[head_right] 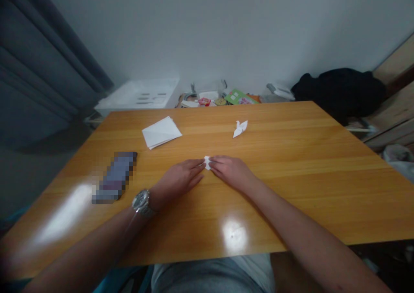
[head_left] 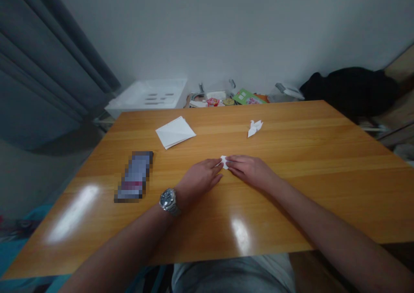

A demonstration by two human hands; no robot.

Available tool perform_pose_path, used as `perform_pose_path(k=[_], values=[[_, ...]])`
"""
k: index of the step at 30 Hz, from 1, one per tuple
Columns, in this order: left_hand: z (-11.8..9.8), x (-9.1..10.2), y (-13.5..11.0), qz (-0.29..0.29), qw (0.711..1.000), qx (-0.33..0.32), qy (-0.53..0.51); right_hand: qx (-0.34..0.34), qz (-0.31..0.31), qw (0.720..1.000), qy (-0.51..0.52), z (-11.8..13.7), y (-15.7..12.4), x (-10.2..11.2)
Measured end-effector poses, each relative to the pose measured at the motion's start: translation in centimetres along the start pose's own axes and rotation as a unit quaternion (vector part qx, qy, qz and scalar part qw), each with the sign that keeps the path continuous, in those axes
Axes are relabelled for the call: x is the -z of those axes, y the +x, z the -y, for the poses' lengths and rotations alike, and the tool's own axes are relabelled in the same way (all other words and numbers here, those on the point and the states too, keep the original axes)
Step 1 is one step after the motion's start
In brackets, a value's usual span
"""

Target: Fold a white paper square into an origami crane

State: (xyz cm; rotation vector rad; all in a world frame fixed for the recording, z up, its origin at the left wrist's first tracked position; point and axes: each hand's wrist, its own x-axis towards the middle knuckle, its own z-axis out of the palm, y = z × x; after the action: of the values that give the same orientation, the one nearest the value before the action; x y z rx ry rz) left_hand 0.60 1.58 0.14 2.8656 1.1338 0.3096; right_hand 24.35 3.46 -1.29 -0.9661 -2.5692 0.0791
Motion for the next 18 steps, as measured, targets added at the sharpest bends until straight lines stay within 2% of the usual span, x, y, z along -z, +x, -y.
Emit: perform_pose_path(k=[9, 18], values=[[0.16, 0.04, 0.21, -0.013, 0.999, 0.010, 0.036, -0.021, -0.001, 1.000, 0.013, -0.38, -0.14, 0.08], [0.86, -0.55, 0.08, -0.003, 1.000, 0.014, -0.028, -0.024, 0.018, 0.999, 0.037, -0.18, -0.16, 0.60]])
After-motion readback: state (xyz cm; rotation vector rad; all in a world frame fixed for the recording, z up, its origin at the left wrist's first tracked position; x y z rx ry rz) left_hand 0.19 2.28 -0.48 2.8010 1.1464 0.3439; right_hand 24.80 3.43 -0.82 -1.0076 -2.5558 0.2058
